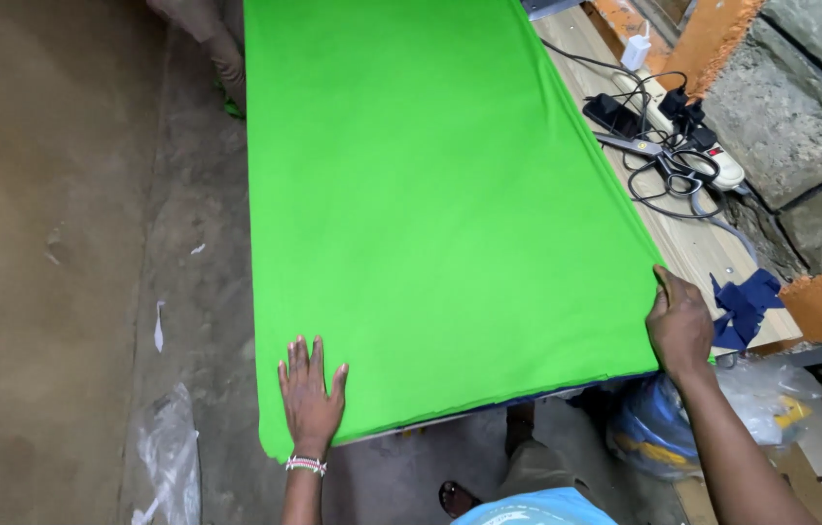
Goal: Layering and smoothing green fabric on a cutting table in a garment factory.
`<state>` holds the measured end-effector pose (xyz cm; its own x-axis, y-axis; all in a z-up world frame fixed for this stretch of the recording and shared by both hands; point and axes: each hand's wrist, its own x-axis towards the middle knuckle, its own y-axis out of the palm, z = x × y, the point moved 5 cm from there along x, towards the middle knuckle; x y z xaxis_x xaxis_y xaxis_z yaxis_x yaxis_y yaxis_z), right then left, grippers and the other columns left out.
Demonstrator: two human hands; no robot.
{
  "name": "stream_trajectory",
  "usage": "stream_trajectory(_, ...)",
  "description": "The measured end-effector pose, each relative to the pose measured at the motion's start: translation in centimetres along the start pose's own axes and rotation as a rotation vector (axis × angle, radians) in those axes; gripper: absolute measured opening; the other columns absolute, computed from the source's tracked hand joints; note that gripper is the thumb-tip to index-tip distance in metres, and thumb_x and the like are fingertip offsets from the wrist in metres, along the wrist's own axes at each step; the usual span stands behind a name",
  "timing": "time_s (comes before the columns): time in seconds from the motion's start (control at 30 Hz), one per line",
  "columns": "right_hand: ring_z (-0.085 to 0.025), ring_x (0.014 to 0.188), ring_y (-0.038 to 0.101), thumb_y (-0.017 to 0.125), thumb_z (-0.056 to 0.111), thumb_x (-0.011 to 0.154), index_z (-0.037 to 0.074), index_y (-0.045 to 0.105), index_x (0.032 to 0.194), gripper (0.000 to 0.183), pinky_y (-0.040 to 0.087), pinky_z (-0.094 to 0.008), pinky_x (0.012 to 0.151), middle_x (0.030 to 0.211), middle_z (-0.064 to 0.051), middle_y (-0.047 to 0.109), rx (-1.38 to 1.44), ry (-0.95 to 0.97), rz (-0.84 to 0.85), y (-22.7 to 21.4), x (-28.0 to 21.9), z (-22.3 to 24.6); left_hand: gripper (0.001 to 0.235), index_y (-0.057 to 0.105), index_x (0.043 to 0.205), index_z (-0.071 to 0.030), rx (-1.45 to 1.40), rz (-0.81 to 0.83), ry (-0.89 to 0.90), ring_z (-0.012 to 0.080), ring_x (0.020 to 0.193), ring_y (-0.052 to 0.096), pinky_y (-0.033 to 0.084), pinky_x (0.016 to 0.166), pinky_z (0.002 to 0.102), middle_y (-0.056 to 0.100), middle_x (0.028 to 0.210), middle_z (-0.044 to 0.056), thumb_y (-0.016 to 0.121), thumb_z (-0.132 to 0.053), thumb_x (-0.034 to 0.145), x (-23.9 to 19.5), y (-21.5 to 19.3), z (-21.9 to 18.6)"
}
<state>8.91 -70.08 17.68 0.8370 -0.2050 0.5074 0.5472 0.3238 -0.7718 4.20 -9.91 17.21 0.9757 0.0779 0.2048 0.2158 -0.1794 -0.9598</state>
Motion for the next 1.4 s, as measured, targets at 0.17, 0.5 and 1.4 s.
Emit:
stream_trajectory(0.17,-0.047,0.108,0.065,0.055,0.004,0.103,0.005,0.069,0.144,0.043,0.051,-0.055,0.09,0.125,-0.028,0.071,0.03,0.018,0.046,0.4,-0.4,-1.0,0.059,0.047,0.15,-0.005,-0.195,-0.155,-0.002,0.0298,0.156,0.025,0.011,0.128,0.048,0.035,0.164,0.017,0.048,-0.041,0.103,-0.5,0.2,1.4)
stream_trajectory(0.5,-0.045,0.098,0.069,0.058,0.003,0.105,0.003,0.077,0.148,0.047,0.054,-0.052,0.085,0.118,-0.03,0.076,-0.054,-0.079,-0.031,1.4,-1.4,-2.7,0.057,0.057,0.14,-0.007,-0.43,-0.253,-0.749,0.0475,0.113,0.063,0.05,0.091,0.053,0.067,0.129,0.024,0.068,-0.037,0.094,-5.3,1.8,10.1)
stream_trajectory(1.4,-0.03,0.083,0.076,0.054,0.013,0.122,0.013,0.073,0.155,0.038,0.064,-0.039,0.065,0.132,-0.023,0.077,-0.123,0.144,0.127,-1.3,-0.4,1.6,0.054,0.072,0.129,-0.007,-1.011,0.037,-0.934,0.0163,0.09,0.074,0.056,0.077,0.03,0.081,0.11,0.013,0.08,-0.034,0.083,-5.4,1.3,12.1)
